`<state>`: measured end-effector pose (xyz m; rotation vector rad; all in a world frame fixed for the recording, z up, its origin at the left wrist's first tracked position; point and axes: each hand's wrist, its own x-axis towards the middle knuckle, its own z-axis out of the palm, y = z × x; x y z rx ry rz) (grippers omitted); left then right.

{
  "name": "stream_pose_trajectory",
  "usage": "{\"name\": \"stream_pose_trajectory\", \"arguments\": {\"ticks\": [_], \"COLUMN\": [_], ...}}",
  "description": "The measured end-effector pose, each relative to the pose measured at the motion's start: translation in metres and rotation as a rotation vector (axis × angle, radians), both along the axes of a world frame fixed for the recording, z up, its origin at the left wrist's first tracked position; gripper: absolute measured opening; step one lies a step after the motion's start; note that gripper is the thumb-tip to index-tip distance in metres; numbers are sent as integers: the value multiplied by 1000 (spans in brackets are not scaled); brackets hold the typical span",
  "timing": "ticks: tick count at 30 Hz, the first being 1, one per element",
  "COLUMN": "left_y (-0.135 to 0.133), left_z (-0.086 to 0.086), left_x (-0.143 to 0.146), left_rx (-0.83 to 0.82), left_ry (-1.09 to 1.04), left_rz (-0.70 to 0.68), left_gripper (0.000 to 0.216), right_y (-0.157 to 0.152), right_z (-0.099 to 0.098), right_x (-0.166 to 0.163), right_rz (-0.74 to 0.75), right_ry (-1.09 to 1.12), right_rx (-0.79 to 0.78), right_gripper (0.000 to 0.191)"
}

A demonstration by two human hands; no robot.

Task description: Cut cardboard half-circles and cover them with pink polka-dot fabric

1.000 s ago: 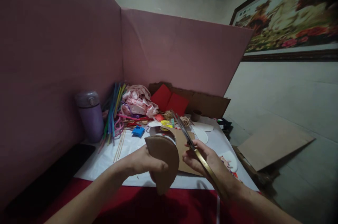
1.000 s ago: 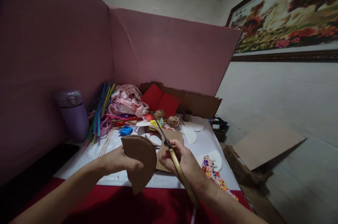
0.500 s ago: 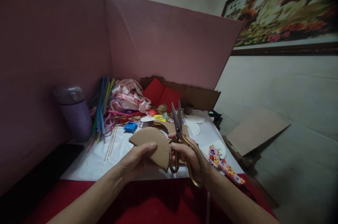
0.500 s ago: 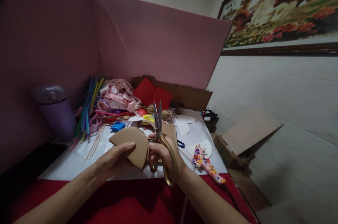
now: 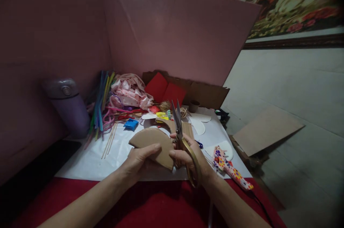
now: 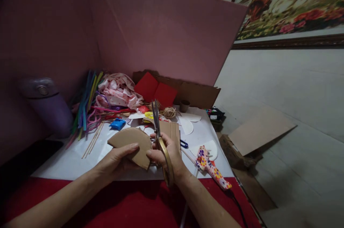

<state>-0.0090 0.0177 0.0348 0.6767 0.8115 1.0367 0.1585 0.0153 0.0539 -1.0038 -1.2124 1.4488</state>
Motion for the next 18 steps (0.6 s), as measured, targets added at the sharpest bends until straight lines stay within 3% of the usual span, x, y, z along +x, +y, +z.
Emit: {"name": "stream_pose_trajectory", "arguments": {"ticks": [5,9,13,18], "left_y": [-4,-3,-4,-8], "left_z": [2,6,8,9], "left_x": [-8,-23,-27,-23], "left_rx": [235,442,481,456], "left_ry": [106,170,201,173], "left_rz": [73,168,180,183], "left_gripper": [37,28,21,19], "right_y": [1,3,2,0], "right_z": [-5,-11,-14,-11], "right_x": [15,27,29,26], "right_rz": [-41,-80,-71,-102], "right_ry": [-130,-269,-307,-329], "right_rx": [141,290,337,285], "right_gripper": [49,46,46,49]}}
